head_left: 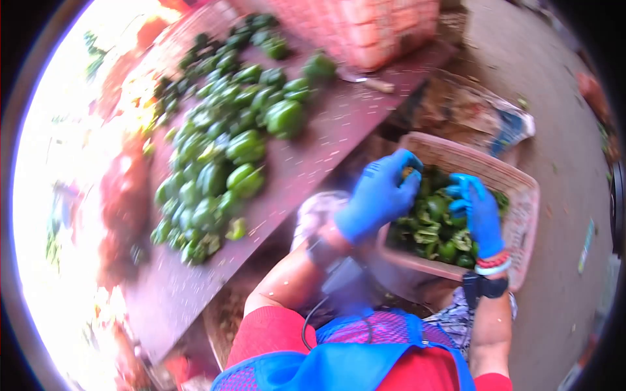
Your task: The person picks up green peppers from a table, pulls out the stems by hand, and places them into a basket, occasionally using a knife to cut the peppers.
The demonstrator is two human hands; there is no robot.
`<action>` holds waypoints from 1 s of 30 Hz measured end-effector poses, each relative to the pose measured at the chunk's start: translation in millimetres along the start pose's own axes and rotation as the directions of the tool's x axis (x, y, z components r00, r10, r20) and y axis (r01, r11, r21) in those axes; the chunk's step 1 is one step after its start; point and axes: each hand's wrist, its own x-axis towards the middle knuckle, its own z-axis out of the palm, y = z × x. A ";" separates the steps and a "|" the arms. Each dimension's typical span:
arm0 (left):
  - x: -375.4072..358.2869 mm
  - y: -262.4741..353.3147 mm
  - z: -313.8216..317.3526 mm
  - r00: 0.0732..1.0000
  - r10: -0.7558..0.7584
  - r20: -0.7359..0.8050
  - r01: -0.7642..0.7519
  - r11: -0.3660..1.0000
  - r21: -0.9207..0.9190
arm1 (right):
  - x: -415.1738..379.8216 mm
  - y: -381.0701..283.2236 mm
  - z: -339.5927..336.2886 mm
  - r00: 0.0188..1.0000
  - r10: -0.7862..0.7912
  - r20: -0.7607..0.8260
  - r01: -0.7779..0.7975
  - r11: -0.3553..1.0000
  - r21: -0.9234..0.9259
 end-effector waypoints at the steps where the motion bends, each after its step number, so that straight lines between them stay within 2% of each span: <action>1: -22.7 6.4 -32.4 0.997 -0.017 -0.072 0.021 0.998 0.058 | 2.0 9.9 -5.4 0.998 0.052 -0.023 -0.053 0.996 -0.069; 2: -51.6 -10.7 -64.5 0.977 0.049 -0.209 -0.013 0.985 0.170 | 1.3 13.2 -7.3 0.997 0.075 -0.031 -0.077 0.994 -0.080; 3: -86.7 -10.6 -102.5 0.968 -0.022 -0.249 0.113 0.926 0.360 | 1.5 16.7 -7.1 0.996 0.091 -0.015 -0.092 0.992 -0.088; 4: -120.3 -14.4 -128.5 0.934 -0.142 -0.329 0.280 0.863 0.421 | 2.3 15.9 -4.7 0.994 0.108 -0.009 -0.108 0.989 -0.101; 5: -164.2 -54.0 -157.1 0.922 -0.204 -0.328 0.363 0.748 0.555 | 1.4 13.7 -0.1 0.994 0.110 0.022 -0.107 0.987 -0.117; 6: -209.8 -65.6 -177.1 0.918 -0.289 -0.270 0.396 0.661 0.638 | -0.8 11.6 4.9 0.992 0.115 0.049 -0.108 0.986 -0.129; 7: -218.5 -70.3 -181.2 0.918 -0.294 -0.265 0.396 0.635 0.663 | -2.2 10.6 7.2 0.990 0.119 0.070 -0.109 0.984 -0.142; 10: -282.2 -90.8 -202.7 0.842 -0.383 -0.381 0.534 0.486 0.692 | -6.9 17.2 19.0 0.985 0.110 0.133 -0.082 0.976 -0.201; 11: -275.5 -107.2 -206.0 0.797 -0.342 -0.498 0.595 0.588 0.548 | -8.6 19.1 22.7 0.983 0.098 0.155 -0.057 0.967 -0.247; 13: -246.8 -146.8 -202.9 0.839 -0.044 -0.542 0.458 0.595 0.660 | -12.5 20.6 24.7 0.979 0.072 0.193 -0.002 0.941 -0.337; 14: -230.2 -164.8 -197.6 0.833 0.110 -0.543 0.392 0.577 0.717 | -13.1 18.6 24.0 0.981 0.073 0.181 -0.003 0.932 -0.361; 16: -201.0 -186.8 -180.5 0.830 -0.056 -0.555 0.530 0.391 0.752 | -14.4 18.0 24.5 0.982 0.081 0.169 -0.006 0.916 -0.401; 18: -153.5 -169.8 -151.3 0.769 -0.094 -0.632 0.526 0.654 0.544 | -6.0 27.4 21.4 0.986 0.077 0.151 -0.028 0.952 -0.304; 19: -134.6 -144.6 -133.7 0.769 -0.058 -0.636 0.396 0.825 0.403 | -8.7 22.6 19.8 0.988 0.082 0.128 -0.047 0.966 -0.256; 20: -114.8 -78.1 -117.4 0.790 -0.125 -0.600 0.333 0.909 0.249 | -7.9 19.1 19.0 0.991 0.083 0.105 -0.061 0.977 -0.205; 21: -101.8 -35.3 -101.0 0.850 -0.140 -0.508 0.147 0.989 -0.026 | -4.6 18.6 17.7 0.990 0.100 0.095 -0.081 0.979 -0.188; 24: -92.0 -2.1 -78.9 0.901 0.097 -0.424 -0.049 0.991 0.122 | 8.7 39.8 -10.4 0.996 0.070 -0.061 -0.071 0.997 -0.024; 26: -104.2 3.2 -102.4 0.877 0.058 -0.476 0.036 0.982 0.187 | 14.4 49.8 -44.3 0.976 0.028 -0.214 -0.019 0.999 0.048; 27: -119.9 -25.2 -120.0 0.836 0.080 -0.542 0.145 0.922 0.359 | 15.6 56.1 -61.2 0.961 -0.005 -0.276 0.029 0.996 0.081; 28: -141.8 -69.9 -142.1 0.793 0.115 -0.598 0.261 0.823 0.505 | 13.6 55.9 -67.7 0.947 -0.002 -0.321 0.041 0.993 0.114; 29: -167.9 -96.0 -162.3 0.763 -0.036 -0.646 0.464 0.726 0.508 | 11.3 55.0 -73.6 0.931 0.001 -0.364 0.055 0.988 0.144; 30: -198.9 -143.3 -181.0 0.708 -0.025 -0.706 0.636 0.457 0.621 | 7.0 47.6 -75.4 0.921 0.036 -0.387 0.035 0.984 0.176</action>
